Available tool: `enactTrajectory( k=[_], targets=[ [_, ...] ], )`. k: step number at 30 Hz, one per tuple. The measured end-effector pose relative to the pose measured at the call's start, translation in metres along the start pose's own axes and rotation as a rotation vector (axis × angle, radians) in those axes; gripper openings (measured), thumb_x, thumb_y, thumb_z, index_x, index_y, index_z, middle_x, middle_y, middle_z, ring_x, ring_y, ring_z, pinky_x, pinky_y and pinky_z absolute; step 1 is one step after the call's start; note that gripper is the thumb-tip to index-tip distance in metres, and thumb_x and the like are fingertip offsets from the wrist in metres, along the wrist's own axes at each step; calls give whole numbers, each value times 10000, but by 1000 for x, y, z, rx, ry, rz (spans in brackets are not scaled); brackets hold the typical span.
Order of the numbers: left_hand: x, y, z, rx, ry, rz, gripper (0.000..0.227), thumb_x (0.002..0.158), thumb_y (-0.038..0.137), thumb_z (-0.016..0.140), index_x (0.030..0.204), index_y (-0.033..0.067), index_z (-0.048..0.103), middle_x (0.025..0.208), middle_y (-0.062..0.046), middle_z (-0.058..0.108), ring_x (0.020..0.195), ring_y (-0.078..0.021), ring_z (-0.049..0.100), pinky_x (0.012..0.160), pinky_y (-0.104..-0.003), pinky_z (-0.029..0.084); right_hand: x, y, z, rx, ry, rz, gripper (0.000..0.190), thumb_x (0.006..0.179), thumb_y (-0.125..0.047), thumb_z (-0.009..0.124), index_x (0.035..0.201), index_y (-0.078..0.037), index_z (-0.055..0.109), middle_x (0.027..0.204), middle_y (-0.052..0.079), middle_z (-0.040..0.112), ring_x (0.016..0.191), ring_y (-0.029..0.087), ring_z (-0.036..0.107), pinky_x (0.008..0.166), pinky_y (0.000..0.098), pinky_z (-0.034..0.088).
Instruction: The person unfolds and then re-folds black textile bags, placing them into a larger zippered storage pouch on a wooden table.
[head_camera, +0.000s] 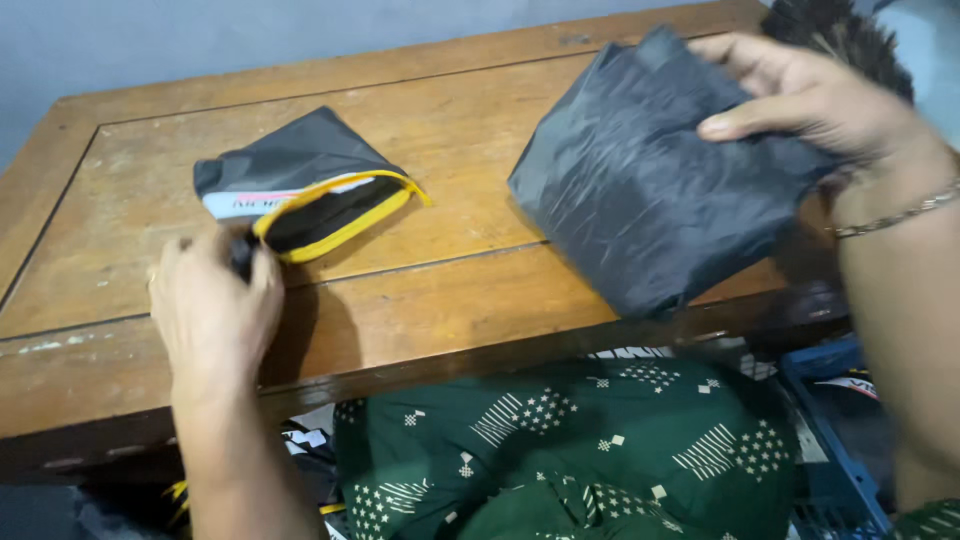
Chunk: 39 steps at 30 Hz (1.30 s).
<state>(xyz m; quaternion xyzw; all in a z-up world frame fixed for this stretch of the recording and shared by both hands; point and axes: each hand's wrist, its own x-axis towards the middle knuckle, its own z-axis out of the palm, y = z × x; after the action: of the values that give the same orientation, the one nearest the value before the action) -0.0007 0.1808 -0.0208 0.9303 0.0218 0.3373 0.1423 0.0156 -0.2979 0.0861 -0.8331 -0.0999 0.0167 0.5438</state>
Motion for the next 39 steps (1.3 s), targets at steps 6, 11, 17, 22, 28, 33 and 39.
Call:
enactTrajectory(
  k=[6, 11, 17, 22, 28, 33, 39],
  targets=[
    [-24, 61, -43, 11, -220, -101, 754, 838, 300, 636, 1524, 40, 464, 1626, -387, 122, 1467, -600, 36, 1093, -790, 124, 10, -8, 10, -84, -23, -48, 607, 877, 72, 571, 1452, -97, 471, 1480, 63, 507, 1212, 186, 573, 940, 357, 546],
    [-16, 144, -42, -735, -100, 331, 520, 924, 345, 726, 1321, 38, 594, 1485, -275, 506, 1492, -379, 379, 1204, -495, 311, 2, -56, 30, -261, -48, 66, 675, 847, 57, 623, 1480, -124, 473, 1285, 104, 655, 1124, 242, 680, 916, 419, 617],
    [24, 226, -47, -1227, -644, -349, 895, 708, 666, 416, 1399, 106, 519, 1438, -33, 606, 1313, -117, 558, 1098, -320, 425, -5, -72, 50, -250, -75, 101, 778, 789, 18, 701, 1513, -143, 467, 1113, 154, 759, 965, 253, 739, 778, 408, 634],
    [20, 216, -23, -1212, -533, -455, 1054, 622, 676, 557, 1455, 62, 355, 1407, -73, 567, 1290, -155, 573, 1090, -308, 428, -10, -68, 36, -194, -133, 118, 982, 721, 128, 656, 1612, -181, 379, 1215, 181, 707, 1030, 312, 742, 802, 503, 676],
    [-14, 146, 21, -1423, -467, -542, 862, 728, 183, 789, 1442, 28, 332, 1341, -153, 614, 1184, -198, 647, 991, -365, 591, 2, -35, 5, -98, -57, 211, 804, 841, 184, 497, 1577, -135, 440, 1435, 84, 601, 1217, 283, 615, 977, 462, 542],
    [-49, 129, 14, -1201, -483, -617, 794, 739, 133, 781, 1421, 68, 381, 1310, -112, 684, 1174, -158, 669, 1033, -309, 551, 22, 42, -27, -369, -63, 196, 831, 877, 235, 492, 1577, -200, 387, 1731, -27, 309, 1614, 188, 232, 1003, 526, 442],
    [-79, 127, 12, -1272, -338, -576, 965, 694, 192, 807, 1488, 68, 272, 1444, -143, 523, 1308, -188, 557, 1134, -337, 438, 3, 83, -28, -262, 279, 255, 436, 1218, -285, 477, 1146, 50, 745, 1016, 189, 743, 782, 238, 607, 697, 340, 485]
  ],
)
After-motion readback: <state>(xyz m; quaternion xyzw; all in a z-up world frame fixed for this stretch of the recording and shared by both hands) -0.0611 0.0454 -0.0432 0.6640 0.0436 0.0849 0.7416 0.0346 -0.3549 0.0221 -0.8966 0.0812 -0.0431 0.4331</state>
